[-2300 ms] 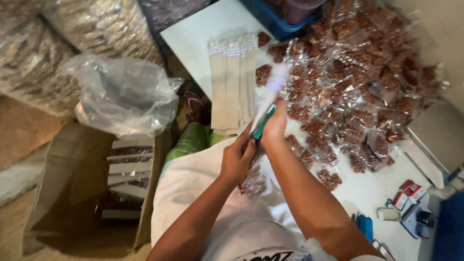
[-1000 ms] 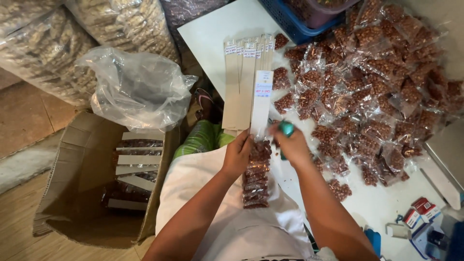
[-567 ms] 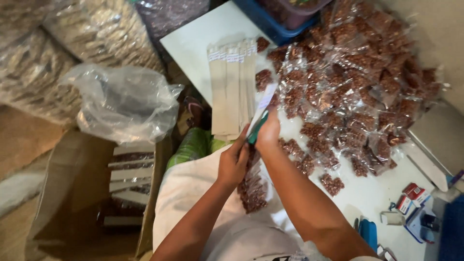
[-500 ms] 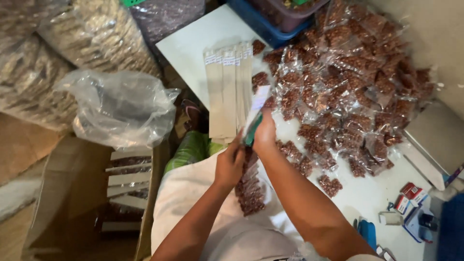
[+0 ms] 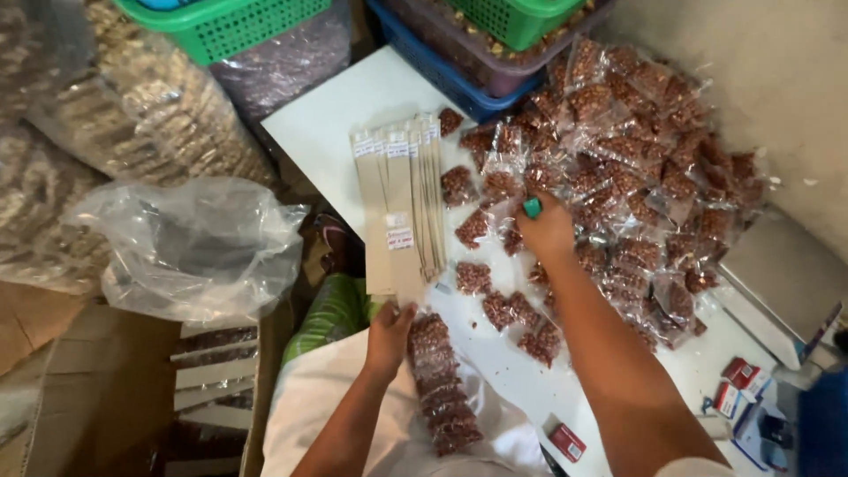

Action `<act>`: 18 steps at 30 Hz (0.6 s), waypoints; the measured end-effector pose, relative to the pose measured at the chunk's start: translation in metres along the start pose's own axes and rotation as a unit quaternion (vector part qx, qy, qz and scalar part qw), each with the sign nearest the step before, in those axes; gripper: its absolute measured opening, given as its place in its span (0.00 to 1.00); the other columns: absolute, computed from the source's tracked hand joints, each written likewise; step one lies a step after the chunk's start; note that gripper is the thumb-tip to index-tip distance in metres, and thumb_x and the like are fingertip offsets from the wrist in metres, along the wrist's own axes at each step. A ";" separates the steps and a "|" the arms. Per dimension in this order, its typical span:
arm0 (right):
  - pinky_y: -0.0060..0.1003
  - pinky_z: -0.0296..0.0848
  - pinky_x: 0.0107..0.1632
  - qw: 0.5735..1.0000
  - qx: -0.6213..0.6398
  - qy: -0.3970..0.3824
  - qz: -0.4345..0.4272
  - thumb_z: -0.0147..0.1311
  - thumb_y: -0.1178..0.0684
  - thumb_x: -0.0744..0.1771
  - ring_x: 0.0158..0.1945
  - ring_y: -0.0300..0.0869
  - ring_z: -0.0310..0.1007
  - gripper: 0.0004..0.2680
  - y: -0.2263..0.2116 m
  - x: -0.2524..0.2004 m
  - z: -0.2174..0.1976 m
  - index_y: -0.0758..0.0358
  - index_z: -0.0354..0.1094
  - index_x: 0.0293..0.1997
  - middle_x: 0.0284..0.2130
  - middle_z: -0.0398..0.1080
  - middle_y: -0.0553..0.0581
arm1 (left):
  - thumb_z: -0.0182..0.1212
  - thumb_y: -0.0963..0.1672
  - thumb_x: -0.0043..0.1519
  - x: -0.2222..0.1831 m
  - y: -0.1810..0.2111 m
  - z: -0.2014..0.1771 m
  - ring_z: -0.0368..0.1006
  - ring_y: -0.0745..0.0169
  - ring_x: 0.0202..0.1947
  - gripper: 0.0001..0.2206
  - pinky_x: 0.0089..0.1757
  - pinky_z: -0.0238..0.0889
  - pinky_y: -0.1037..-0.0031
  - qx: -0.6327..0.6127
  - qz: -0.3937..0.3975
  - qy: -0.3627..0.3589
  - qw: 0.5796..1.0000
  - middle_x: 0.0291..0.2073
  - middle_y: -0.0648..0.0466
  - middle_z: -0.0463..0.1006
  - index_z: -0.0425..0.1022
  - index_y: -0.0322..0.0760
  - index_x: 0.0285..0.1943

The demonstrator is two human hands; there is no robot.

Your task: Attaching small plastic bags of nuts to a long white strip using a handheld stapler.

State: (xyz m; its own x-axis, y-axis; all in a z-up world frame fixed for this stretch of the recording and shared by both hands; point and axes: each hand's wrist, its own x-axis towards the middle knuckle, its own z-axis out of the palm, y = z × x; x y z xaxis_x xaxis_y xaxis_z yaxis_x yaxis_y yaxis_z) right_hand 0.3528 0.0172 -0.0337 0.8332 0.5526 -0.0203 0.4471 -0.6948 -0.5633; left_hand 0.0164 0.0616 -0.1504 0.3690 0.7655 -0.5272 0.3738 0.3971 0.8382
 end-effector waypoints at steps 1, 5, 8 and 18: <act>0.56 0.74 0.57 1.000 -0.001 -0.004 0.002 0.62 0.43 0.63 0.54 0.59 0.75 0.17 -0.002 -0.017 -0.010 0.52 0.73 0.56 0.48 0.75 0.62 | 0.67 0.53 0.61 -0.011 0.020 -0.001 0.71 0.60 0.32 0.16 0.36 0.61 0.61 0.001 -0.004 0.000 1.000 0.28 0.54 0.76 0.77 0.39 0.43; 0.53 0.75 0.48 0.995 0.049 -0.077 -0.026 0.63 0.45 0.61 0.45 0.56 0.77 0.14 -0.028 -0.090 -0.050 0.54 0.77 0.49 0.37 0.76 0.61 | 0.68 0.45 0.61 -0.030 0.057 0.001 0.73 0.52 0.46 0.21 0.48 0.67 0.62 -0.064 0.046 -0.021 0.997 0.42 0.42 0.78 0.69 0.32 0.60; 0.43 0.74 0.36 0.964 0.148 -0.223 -0.006 0.66 0.51 0.59 0.30 0.48 0.76 0.11 -0.071 -0.138 -0.065 0.60 0.77 0.41 0.24 0.74 0.57 | 0.65 0.49 0.65 -0.035 0.058 0.001 0.75 0.51 0.56 0.24 0.57 0.66 0.59 -0.110 0.043 -0.041 0.992 0.51 0.38 0.80 0.70 0.33 0.66; 0.35 0.70 0.19 0.937 0.231 -0.261 -0.008 0.69 0.45 0.63 0.14 0.43 0.72 0.12 -0.083 -0.155 -0.028 0.61 0.72 0.26 0.12 0.72 0.59 | 0.61 0.48 0.68 -0.080 0.090 0.003 0.75 0.57 0.58 0.13 0.59 0.65 0.61 -0.080 0.200 -0.023 0.976 0.49 0.48 0.83 0.81 0.41 0.57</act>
State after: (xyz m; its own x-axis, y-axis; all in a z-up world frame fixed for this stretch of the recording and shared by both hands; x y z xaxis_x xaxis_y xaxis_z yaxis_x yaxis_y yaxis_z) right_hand 0.1956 -0.0234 0.0397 0.5009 0.7953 -0.3415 0.1693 -0.4770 -0.8624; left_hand 0.0229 0.0350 -0.0334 0.4983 0.8530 -0.1553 0.0554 0.1474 0.9875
